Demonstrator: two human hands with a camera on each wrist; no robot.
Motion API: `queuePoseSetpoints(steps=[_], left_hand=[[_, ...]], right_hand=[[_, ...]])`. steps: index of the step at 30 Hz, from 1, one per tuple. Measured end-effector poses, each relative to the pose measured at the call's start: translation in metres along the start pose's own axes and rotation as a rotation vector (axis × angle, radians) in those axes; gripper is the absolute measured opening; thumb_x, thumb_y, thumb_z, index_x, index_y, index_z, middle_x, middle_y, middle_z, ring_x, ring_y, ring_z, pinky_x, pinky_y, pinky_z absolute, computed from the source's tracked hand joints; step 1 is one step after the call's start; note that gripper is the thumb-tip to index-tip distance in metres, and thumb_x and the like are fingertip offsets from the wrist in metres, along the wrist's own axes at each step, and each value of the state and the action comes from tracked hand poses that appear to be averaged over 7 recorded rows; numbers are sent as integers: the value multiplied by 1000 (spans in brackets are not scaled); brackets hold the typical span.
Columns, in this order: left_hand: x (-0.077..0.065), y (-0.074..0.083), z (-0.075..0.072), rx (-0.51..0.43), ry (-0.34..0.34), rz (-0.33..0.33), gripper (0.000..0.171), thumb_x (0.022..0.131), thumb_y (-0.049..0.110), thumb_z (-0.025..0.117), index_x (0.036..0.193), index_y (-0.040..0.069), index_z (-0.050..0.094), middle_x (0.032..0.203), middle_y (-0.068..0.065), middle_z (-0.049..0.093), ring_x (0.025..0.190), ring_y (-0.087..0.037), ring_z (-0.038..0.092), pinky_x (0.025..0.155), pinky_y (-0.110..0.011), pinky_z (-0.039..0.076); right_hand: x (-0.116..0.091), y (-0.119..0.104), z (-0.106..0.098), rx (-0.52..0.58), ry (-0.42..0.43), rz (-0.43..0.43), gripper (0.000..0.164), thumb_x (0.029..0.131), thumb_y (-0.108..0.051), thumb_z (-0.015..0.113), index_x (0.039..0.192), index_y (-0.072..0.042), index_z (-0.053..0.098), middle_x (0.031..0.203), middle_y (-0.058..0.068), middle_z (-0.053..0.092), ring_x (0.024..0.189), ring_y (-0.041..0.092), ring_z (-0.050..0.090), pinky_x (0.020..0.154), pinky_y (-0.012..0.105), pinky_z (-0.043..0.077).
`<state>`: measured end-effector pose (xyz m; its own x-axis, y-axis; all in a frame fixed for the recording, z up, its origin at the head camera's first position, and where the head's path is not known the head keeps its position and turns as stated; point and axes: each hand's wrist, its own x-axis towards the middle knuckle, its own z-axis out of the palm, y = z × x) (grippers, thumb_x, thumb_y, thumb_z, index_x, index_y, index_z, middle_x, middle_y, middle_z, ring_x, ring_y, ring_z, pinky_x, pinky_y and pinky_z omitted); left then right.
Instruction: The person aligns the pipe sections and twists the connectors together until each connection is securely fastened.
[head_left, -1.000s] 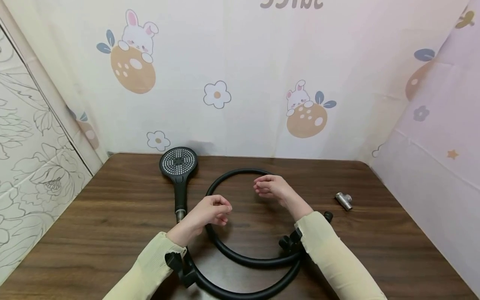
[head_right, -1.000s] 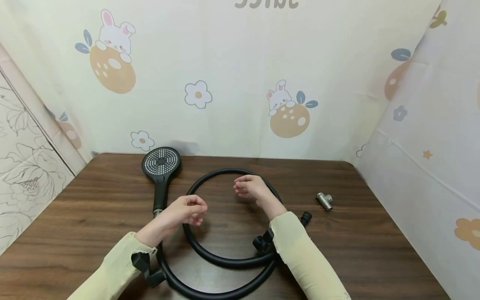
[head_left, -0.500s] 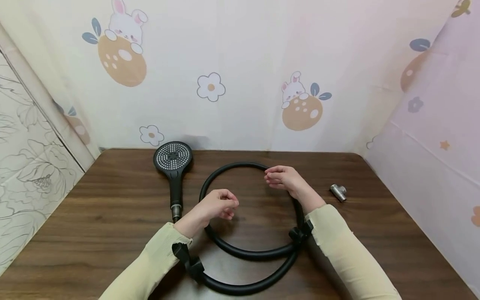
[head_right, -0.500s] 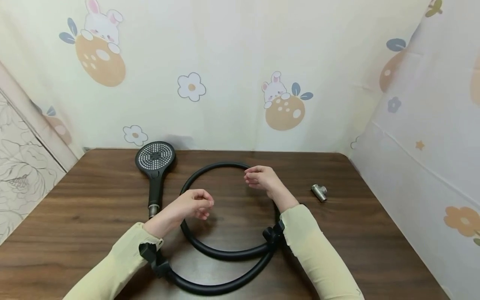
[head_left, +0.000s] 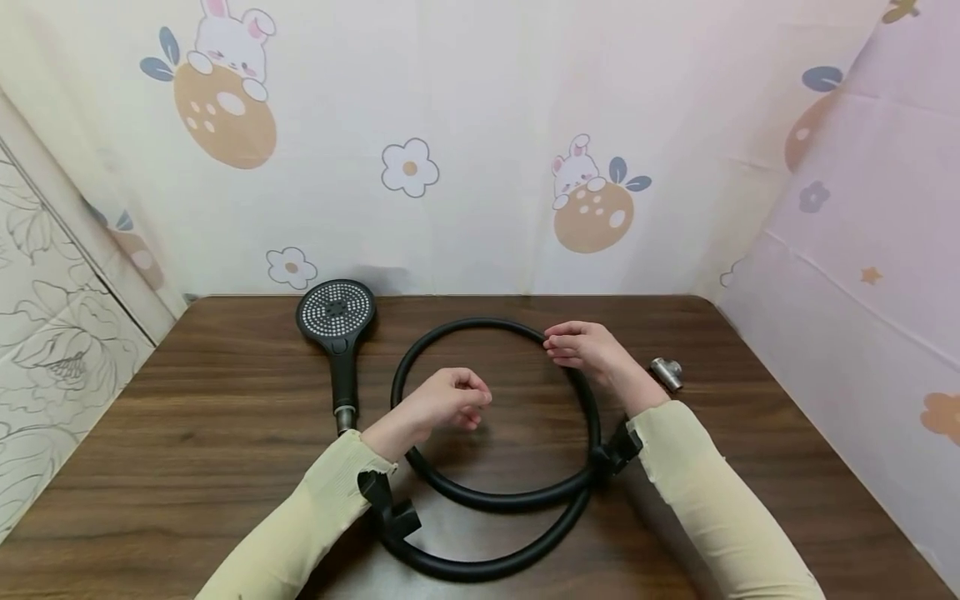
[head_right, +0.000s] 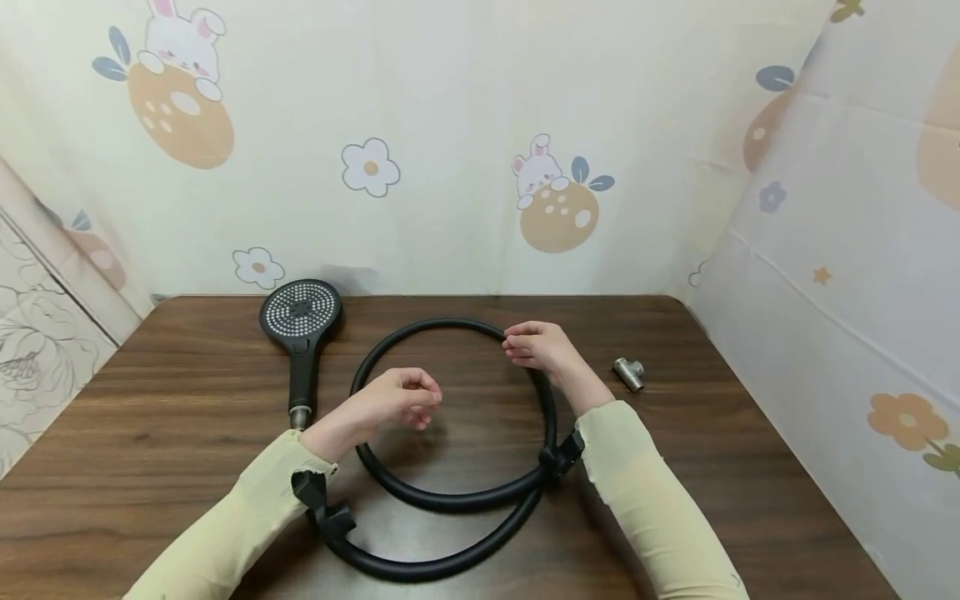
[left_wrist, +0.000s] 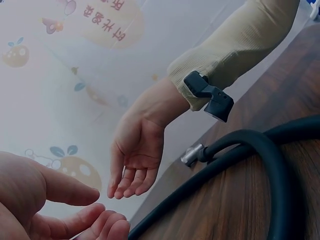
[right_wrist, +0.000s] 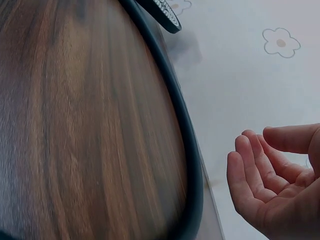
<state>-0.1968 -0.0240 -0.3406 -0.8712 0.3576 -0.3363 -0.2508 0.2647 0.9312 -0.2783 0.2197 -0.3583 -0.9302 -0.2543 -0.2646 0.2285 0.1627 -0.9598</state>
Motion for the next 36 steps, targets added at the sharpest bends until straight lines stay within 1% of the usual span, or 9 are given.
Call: queuePoseSetpoints(steps=[6, 10, 14, 19, 22, 25, 30, 34, 36], left_hand=[[7, 3, 9, 14, -41, 28, 13, 88, 8, 55, 96, -3, 56, 89, -11, 57, 64, -16, 57, 63, -31, 53], [10, 7, 15, 17, -67, 33, 13, 88, 8, 55, 95, -3, 56, 91, -13, 58, 62, -14, 57, 65, -34, 54], [13, 11, 21, 11, -79, 25, 12, 88, 7, 56, 94, -2, 56, 87, -11, 57, 60, -13, 56, 69, -38, 54], [16, 13, 27, 22, -95, 25, 11, 87, 6, 57, 94, -3, 57, 87, -13, 57, 59, -14, 55, 71, -41, 54], [19, 14, 32, 29, -113, 37, 12, 87, 6, 57, 95, -3, 57, 88, -13, 58, 59, -14, 55, 72, -41, 54], [21, 16, 35, 36, -118, 46, 12, 87, 5, 57, 94, -4, 57, 86, -10, 57, 58, -13, 55, 71, -40, 54], [24, 19, 45, 47, -136, 56, 12, 86, 5, 58, 93, -4, 57, 80, -8, 55, 57, -13, 54, 68, -36, 54], [29, 21, 53, 49, -145, 62, 12, 85, 4, 58, 92, -5, 58, 77, -7, 54, 57, -13, 54, 62, -32, 54], [31, 21, 57, 51, -140, 62, 11, 84, 4, 59, 92, -4, 58, 77, -7, 55, 56, -14, 53, 62, -32, 54]], right_hand=[[-9, 2, -13, -2, 15, -3, 41, 92, -6, 50, 126, 14, 39, 88, 1, 65, 76, 6, 63, 79, 27, 52], [-15, 4, -22, -24, 38, 2, 37, 92, -7, 51, 123, 12, 42, 89, 2, 66, 80, 9, 64, 80, 29, 52], [-21, 4, -30, -38, 59, 15, 34, 92, -8, 51, 120, 9, 45, 86, -2, 66, 83, 10, 64, 84, 32, 51], [-28, 4, -38, -60, 65, 24, 38, 92, -10, 52, 123, 9, 43, 83, -7, 64, 80, 5, 63, 88, 35, 49], [-31, 5, -43, -73, 73, 34, 39, 93, -11, 51, 125, 9, 42, 83, -8, 63, 79, 4, 63, 91, 37, 46], [-33, 7, -48, -65, 68, 36, 41, 94, -11, 50, 127, 11, 39, 82, -9, 63, 79, 3, 63, 94, 39, 44], [-38, 12, -59, -84, 97, 41, 43, 94, -12, 49, 128, 12, 37, 81, -11, 62, 78, 1, 62, 93, 38, 45], [-41, 17, -66, -148, 143, 58, 45, 94, -16, 50, 128, 10, 39, 86, -9, 62, 81, 1, 62, 92, 37, 46], [-42, 19, -69, -192, 167, 65, 46, 93, -20, 51, 128, 8, 41, 89, -8, 62, 83, 3, 62, 92, 38, 46]])
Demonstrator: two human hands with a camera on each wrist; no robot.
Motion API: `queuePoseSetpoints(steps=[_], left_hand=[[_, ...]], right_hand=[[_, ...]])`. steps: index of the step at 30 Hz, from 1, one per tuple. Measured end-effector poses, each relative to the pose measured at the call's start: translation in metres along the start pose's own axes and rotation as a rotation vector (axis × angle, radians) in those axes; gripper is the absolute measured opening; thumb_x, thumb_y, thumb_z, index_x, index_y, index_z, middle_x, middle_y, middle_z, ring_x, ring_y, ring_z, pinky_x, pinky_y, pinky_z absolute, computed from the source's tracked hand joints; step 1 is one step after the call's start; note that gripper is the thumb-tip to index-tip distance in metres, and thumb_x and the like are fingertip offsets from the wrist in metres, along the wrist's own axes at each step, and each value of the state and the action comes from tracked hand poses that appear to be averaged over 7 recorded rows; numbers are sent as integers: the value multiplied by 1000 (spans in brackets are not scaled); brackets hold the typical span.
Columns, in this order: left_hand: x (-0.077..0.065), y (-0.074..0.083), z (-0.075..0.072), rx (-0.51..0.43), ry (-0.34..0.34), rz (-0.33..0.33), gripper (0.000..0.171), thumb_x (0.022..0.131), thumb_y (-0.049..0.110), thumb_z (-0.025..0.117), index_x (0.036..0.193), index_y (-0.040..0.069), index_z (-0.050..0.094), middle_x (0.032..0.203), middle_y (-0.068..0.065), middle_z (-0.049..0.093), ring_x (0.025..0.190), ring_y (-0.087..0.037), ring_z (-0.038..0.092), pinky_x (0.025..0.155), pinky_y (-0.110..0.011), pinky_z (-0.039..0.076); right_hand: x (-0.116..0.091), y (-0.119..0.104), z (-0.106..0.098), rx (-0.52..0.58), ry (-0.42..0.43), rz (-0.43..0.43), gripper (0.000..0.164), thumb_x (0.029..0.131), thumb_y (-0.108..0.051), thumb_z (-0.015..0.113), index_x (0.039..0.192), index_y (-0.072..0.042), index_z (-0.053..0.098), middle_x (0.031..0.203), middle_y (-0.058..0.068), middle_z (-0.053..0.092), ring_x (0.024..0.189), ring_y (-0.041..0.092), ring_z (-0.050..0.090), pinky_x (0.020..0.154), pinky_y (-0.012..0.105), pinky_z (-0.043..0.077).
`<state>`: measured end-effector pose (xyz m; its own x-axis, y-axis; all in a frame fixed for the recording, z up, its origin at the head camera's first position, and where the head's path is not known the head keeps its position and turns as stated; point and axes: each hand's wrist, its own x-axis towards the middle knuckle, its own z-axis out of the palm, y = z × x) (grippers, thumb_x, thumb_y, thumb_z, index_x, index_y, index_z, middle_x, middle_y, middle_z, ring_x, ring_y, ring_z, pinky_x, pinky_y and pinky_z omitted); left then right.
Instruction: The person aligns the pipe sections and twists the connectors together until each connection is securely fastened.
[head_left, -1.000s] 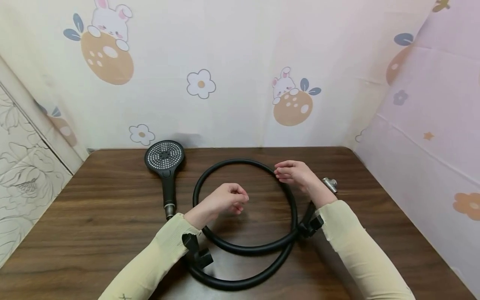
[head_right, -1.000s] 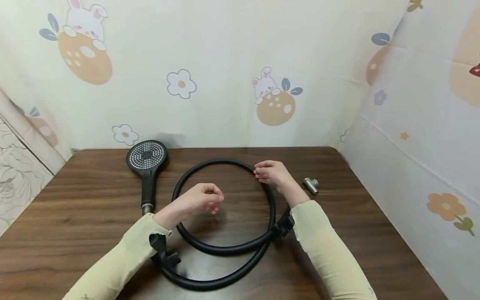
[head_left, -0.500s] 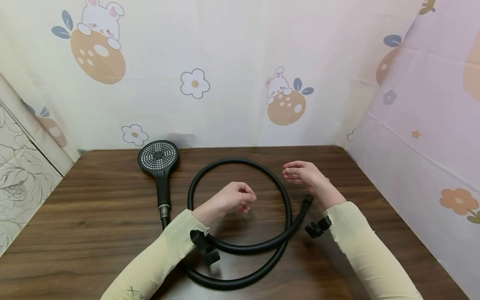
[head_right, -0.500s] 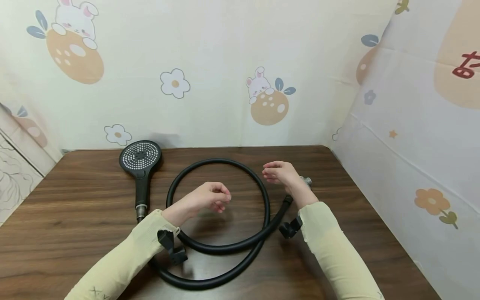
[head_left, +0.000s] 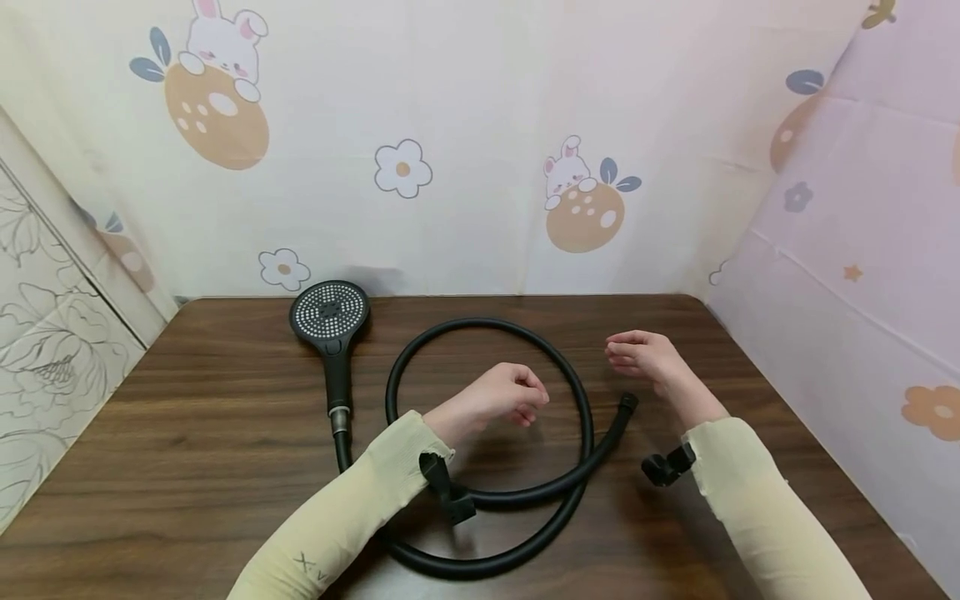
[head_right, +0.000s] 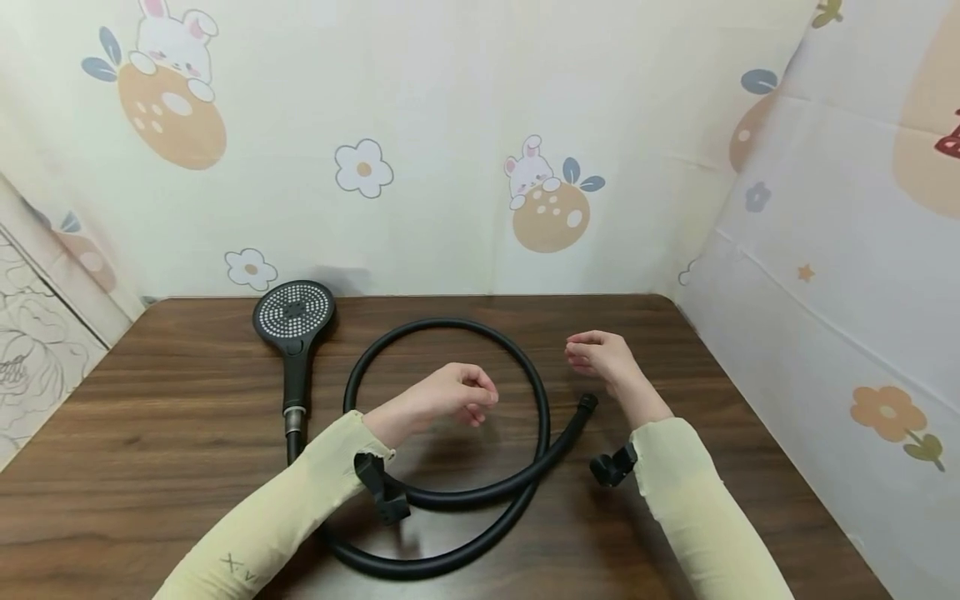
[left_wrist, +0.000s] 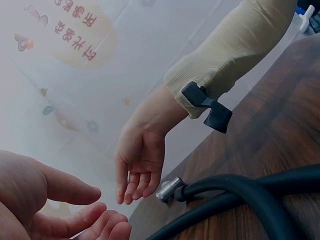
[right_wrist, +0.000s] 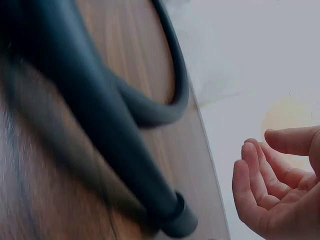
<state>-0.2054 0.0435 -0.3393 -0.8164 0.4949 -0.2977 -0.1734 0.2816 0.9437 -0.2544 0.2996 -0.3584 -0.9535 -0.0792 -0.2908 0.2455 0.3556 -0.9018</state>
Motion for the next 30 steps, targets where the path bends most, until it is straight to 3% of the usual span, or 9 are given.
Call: queuePoseSetpoints(steps=[3, 8, 14, 16, 22, 30], left_hand=[[4, 2, 7, 8, 5, 0, 10, 84, 4, 60, 90, -3, 59, 77, -6, 55, 56, -14, 53, 63, -34, 54], [10, 5, 20, 36, 7, -2, 8, 83, 3, 61, 88, -3, 60, 77, -9, 59, 58, -14, 52, 60, -31, 52], [17, 6, 37, 128, 3, 5, 7, 82, 6, 63, 86, -1, 61, 74, -6, 59, 58, -12, 52, 64, -34, 53], [20, 6, 42, 129, -6, -1, 7, 82, 5, 63, 85, 0, 61, 70, -3, 56, 57, -11, 51, 60, -29, 52], [26, 8, 55, 126, -9, -16, 6, 81, 4, 64, 84, 0, 60, 67, -1, 54, 56, -11, 50, 53, -23, 48], [34, 9, 60, 204, 33, -32, 7, 79, 6, 66, 83, 3, 61, 67, 0, 54, 57, -12, 51, 59, -29, 53]], right_hand=[[-2, 3, -5, -61, 48, 9, 47, 93, -24, 52, 128, 6, 43, 92, -7, 62, 82, 2, 61, 89, 36, 48], [-3, 13, -12, -126, 143, 31, 49, 91, -29, 54, 126, 4, 46, 104, 6, 61, 78, 2, 59, 83, 30, 50], [-3, 25, -18, -197, 237, 44, 49, 91, -35, 53, 125, -1, 49, 118, 16, 54, 101, 26, 58, 82, 35, 49], [-3, 28, -19, -219, 264, 37, 48, 90, -35, 53, 124, -1, 50, 119, 19, 54, 99, 28, 58, 80, 36, 50], [-4, 34, -22, -293, 340, 39, 44, 90, -34, 53, 120, -2, 54, 112, 20, 58, 85, 22, 61, 71, 33, 50], [-4, 43, -29, -343, 433, 40, 39, 91, -30, 52, 119, -3, 56, 111, 17, 58, 90, 25, 52, 65, 27, 42]])
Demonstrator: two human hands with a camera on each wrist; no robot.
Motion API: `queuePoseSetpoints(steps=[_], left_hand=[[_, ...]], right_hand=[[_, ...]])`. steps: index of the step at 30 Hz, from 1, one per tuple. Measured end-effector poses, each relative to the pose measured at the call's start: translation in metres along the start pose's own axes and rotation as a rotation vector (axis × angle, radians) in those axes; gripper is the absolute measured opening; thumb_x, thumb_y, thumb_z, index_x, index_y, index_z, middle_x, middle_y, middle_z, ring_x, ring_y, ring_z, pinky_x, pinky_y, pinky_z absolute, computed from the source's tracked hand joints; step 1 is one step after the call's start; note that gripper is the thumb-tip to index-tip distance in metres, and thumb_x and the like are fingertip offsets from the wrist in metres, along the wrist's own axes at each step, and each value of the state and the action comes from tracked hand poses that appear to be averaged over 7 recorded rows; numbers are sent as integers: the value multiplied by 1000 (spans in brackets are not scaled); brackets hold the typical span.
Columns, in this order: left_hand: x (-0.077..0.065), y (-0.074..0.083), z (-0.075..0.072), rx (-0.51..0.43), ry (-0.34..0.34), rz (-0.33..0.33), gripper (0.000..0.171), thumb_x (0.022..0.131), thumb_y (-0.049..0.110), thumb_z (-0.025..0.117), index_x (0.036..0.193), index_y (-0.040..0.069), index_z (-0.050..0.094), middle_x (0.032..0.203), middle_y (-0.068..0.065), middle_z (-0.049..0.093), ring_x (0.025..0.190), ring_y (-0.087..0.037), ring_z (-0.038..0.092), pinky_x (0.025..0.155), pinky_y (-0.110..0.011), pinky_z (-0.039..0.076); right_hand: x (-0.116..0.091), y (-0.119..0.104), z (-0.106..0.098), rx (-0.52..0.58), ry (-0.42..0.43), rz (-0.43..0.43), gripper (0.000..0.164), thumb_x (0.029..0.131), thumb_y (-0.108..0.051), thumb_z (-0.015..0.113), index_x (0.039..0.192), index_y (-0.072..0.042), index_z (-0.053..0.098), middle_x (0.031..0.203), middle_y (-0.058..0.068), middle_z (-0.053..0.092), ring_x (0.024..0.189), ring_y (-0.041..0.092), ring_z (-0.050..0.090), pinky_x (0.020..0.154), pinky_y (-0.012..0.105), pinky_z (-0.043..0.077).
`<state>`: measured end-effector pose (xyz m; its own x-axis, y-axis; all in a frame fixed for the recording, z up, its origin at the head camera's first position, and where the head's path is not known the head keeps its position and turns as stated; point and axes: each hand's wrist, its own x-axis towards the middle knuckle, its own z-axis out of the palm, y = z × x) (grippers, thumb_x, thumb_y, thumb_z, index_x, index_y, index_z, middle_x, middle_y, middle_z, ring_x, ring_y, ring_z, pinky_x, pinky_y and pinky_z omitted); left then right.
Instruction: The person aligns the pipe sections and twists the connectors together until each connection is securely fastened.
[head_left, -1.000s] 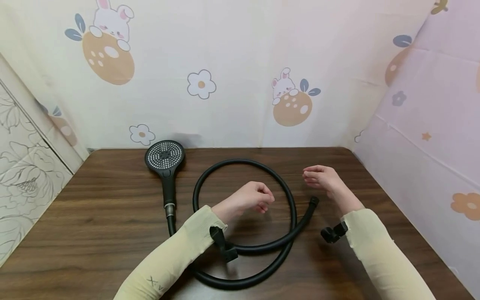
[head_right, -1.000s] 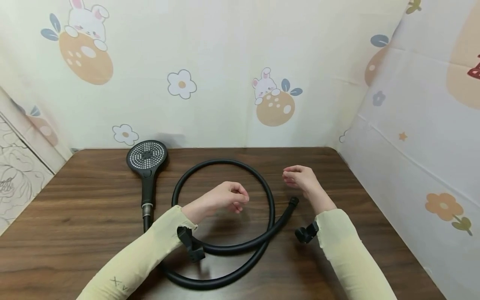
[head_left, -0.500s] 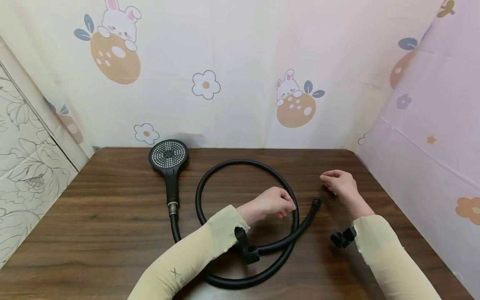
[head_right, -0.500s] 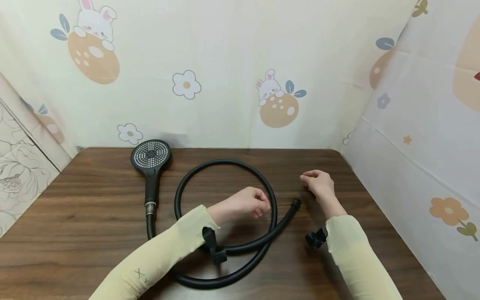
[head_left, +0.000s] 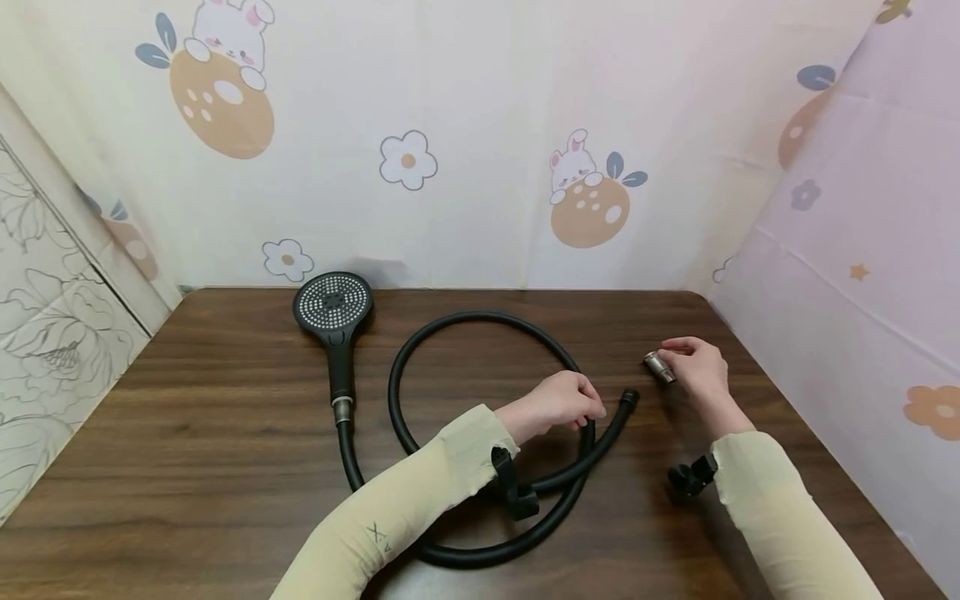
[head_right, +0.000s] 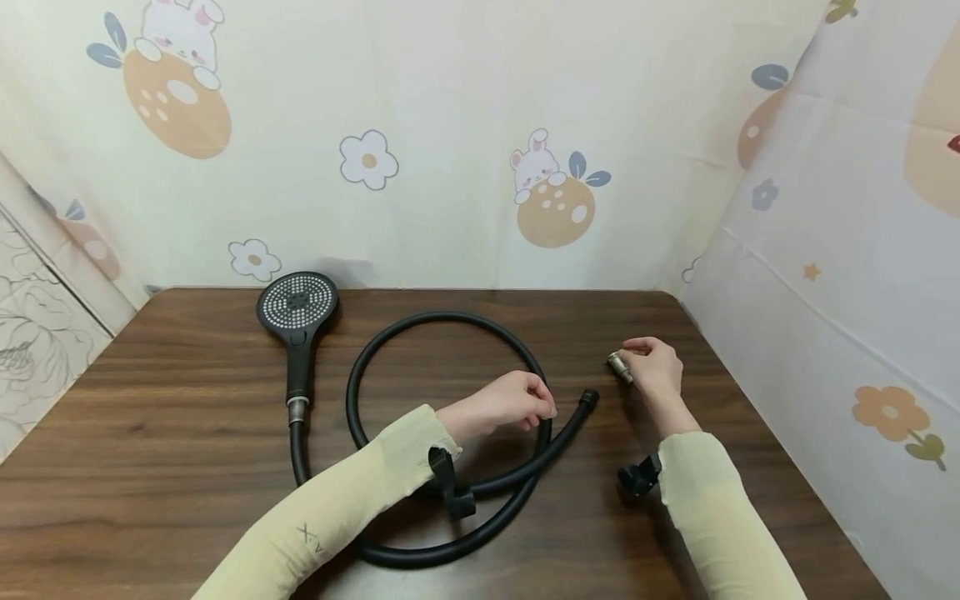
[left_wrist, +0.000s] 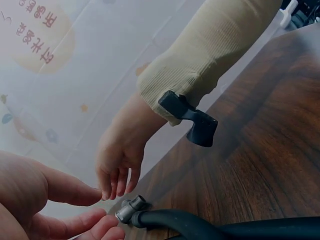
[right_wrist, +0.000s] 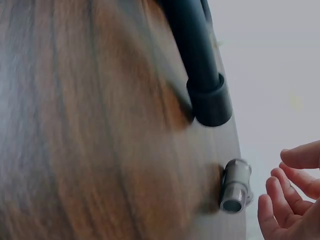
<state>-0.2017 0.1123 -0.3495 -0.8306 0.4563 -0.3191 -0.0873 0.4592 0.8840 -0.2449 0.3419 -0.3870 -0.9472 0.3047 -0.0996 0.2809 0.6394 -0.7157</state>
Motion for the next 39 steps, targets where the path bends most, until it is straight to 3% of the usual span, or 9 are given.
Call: queuePoseSetpoints(steps=[8, 15, 17, 20, 24, 28, 35, 39], left_hand=[[7, 2, 8, 57, 22, -10, 15, 81, 9, 66, 95, 4, 64, 70, 0, 57, 59, -15, 55, 60, -29, 53], [12, -2, 21, 138, 28, -38, 28, 80, 13, 68, 106, 8, 64, 74, -2, 62, 61, -15, 57, 60, -26, 51], [14, -2, 22, 144, 30, -38, 29, 80, 14, 69, 107, 8, 63, 76, 1, 60, 64, -15, 58, 60, -25, 50], [17, -1, 21, 147, 30, -35, 30, 80, 15, 69, 109, 8, 62, 82, 2, 61, 67, -14, 59, 61, -25, 50], [22, 1, 21, 151, 29, -36, 31, 80, 15, 69, 110, 9, 62, 91, 1, 63, 67, -13, 58, 60, -23, 49], [26, 0, 24, 169, 33, -30, 33, 80, 16, 69, 111, 9, 61, 96, 1, 64, 68, -13, 60, 58, -21, 47], [33, -3, 31, 373, 68, 21, 32, 80, 23, 69, 111, 15, 62, 99, 6, 65, 78, -5, 60, 66, -18, 46], [36, -3, 33, 430, 84, 17, 32, 79, 25, 69, 109, 17, 63, 105, 9, 63, 84, -5, 58, 68, -17, 45]], right_hand=[[0, 8, 1, -2, 20, 12, 39, 89, -26, 54, 120, -1, 55, 119, 21, 53, 104, 34, 46, 69, 30, 39], [0, 18, 5, -4, 1, 47, 45, 90, -25, 54, 126, 1, 48, 125, 27, 47, 120, 48, 27, 88, 50, 35], [1, 19, 5, -1, -9, 53, 47, 90, -25, 54, 127, 1, 46, 127, 27, 44, 117, 47, 30, 87, 48, 38], [4, 19, 6, 23, -35, 64, 50, 89, -25, 53, 130, 2, 42, 129, 27, 42, 107, 40, 42, 73, 37, 44], [7, 19, 8, 53, -66, 88, 55, 89, -25, 53, 134, 2, 37, 133, 26, 39, 102, 35, 47, 66, 28, 43], [7, 20, 12, 44, -59, 82, 55, 88, -20, 55, 134, 2, 37, 133, 26, 40, 101, 35, 47, 66, 28, 42], [7, 20, 13, 21, -88, 65, 57, 87, -15, 56, 137, 1, 33, 135, 28, 36, 107, 38, 43, 72, 33, 43], [8, 21, 11, -7, -124, 51, 61, 88, -18, 54, 140, 1, 28, 137, 29, 31, 110, 40, 39, 78, 39, 42]])
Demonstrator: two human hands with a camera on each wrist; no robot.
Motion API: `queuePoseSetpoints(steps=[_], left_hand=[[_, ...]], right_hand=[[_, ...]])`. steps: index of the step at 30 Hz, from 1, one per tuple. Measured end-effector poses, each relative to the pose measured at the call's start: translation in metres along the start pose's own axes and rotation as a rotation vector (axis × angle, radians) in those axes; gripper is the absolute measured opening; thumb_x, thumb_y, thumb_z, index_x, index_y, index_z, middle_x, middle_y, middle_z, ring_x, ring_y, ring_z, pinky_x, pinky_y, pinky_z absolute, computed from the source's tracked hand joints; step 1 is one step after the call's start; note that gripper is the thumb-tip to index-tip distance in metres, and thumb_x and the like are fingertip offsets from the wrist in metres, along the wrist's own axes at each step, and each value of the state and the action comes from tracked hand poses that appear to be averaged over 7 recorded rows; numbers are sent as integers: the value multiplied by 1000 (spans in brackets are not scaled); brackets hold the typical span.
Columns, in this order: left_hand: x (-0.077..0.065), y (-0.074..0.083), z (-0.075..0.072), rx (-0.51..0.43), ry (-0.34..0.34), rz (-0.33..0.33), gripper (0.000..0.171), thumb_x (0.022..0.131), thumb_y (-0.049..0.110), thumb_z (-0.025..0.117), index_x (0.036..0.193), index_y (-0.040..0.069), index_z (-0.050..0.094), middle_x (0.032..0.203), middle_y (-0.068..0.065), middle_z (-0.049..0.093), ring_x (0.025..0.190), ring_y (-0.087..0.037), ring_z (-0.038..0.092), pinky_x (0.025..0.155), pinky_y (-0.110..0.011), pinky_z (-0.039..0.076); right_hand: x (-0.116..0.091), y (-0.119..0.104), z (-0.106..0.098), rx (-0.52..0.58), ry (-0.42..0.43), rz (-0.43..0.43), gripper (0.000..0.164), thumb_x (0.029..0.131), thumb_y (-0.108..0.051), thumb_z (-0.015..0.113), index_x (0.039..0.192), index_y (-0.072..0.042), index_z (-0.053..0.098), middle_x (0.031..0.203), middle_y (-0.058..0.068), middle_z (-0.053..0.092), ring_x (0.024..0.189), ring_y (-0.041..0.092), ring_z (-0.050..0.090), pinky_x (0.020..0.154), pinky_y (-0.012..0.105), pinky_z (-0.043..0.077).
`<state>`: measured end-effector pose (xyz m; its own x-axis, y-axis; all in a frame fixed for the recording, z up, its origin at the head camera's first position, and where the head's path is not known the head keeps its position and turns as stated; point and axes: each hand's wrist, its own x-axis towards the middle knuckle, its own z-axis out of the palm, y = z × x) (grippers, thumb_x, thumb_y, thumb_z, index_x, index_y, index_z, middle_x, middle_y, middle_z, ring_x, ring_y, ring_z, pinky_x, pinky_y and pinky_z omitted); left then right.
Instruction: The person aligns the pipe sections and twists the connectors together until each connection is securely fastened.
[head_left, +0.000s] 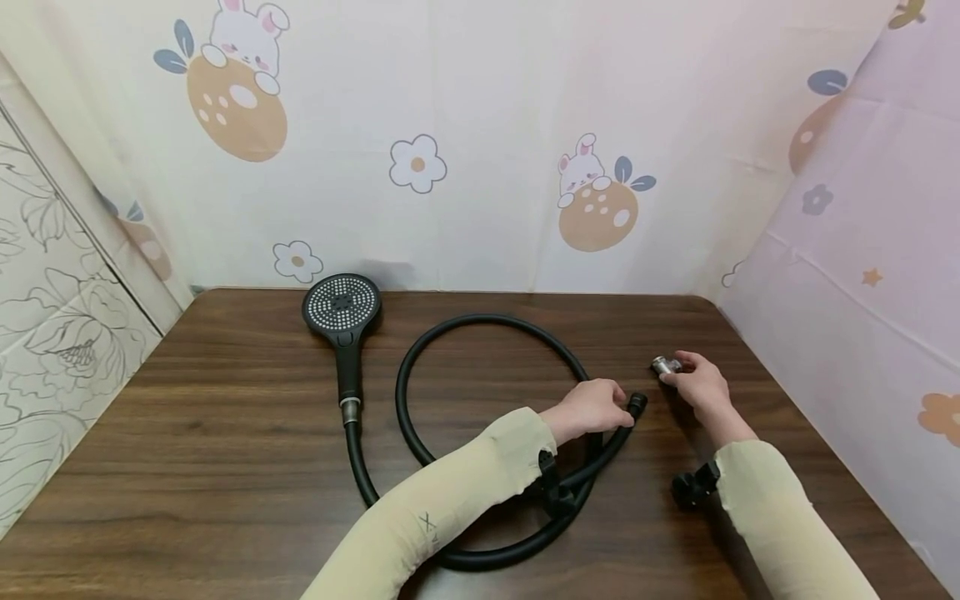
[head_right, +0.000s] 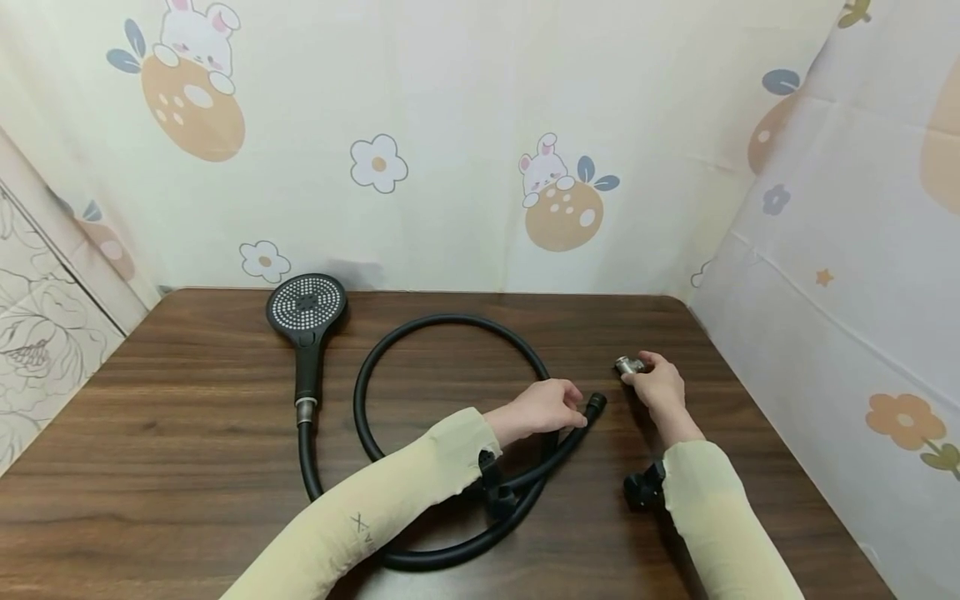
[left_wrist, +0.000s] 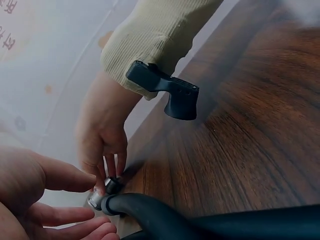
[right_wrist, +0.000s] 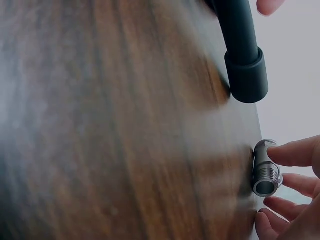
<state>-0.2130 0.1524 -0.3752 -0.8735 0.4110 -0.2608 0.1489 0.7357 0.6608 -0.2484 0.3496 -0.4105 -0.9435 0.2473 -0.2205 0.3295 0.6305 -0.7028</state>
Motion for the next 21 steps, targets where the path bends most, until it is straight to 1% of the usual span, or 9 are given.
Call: queuePoseSetpoints(steps=[3, 6, 9, 14, 18, 21], left_hand=[[2, 2, 1, 18, -2, 2, 32, 79, 26, 68, 110, 17, 63, 105, 8, 63, 83, -5, 58, 67, -17, 45], [2, 4, 4, 59, 0, -9, 31, 79, 27, 69, 108, 18, 63, 103, 10, 63, 82, -5, 58, 66, -17, 45], [1, 6, 8, 107, 5, -26, 28, 77, 29, 69, 103, 19, 64, 98, 12, 63, 79, -4, 56, 65, -17, 44], [3, 7, 12, 133, 8, -24, 23, 77, 28, 69, 98, 20, 65, 91, 12, 62, 75, -4, 54, 63, -17, 43], [5, 8, 12, 142, 3, -23, 23, 78, 29, 68, 99, 21, 64, 92, 12, 62, 74, -5, 54, 63, -19, 43], [7, 8, 12, 149, 4, -24, 25, 78, 30, 68, 101, 22, 64, 95, 12, 62, 76, -6, 55, 63, -21, 44]], right_hand=[[1, 0, -1, -5, -8, -1, 61, 88, -19, 54, 140, 0, 27, 139, 29, 30, 111, 41, 37, 81, 42, 41], [-1, 2, 1, -6, -6, -1, 59, 89, -18, 54, 139, 1, 29, 138, 29, 31, 112, 41, 37, 82, 43, 41], [-3, 2, 4, 1, 15, 3, 56, 88, -16, 55, 136, 3, 34, 135, 29, 35, 111, 40, 38, 83, 43, 40], [-4, -1, 5, 11, 53, 21, 55, 87, -18, 55, 135, 2, 37, 133, 28, 38, 111, 40, 40, 83, 44, 40], [-5, -2, 5, -17, 64, 24, 57, 87, -24, 57, 134, 3, 37, 132, 28, 39, 110, 41, 41, 85, 47, 41], [-5, -4, 6, -87, 96, -7, 57, 86, -28, 58, 130, 5, 41, 128, 30, 42, 109, 44, 42, 87, 49, 40]])
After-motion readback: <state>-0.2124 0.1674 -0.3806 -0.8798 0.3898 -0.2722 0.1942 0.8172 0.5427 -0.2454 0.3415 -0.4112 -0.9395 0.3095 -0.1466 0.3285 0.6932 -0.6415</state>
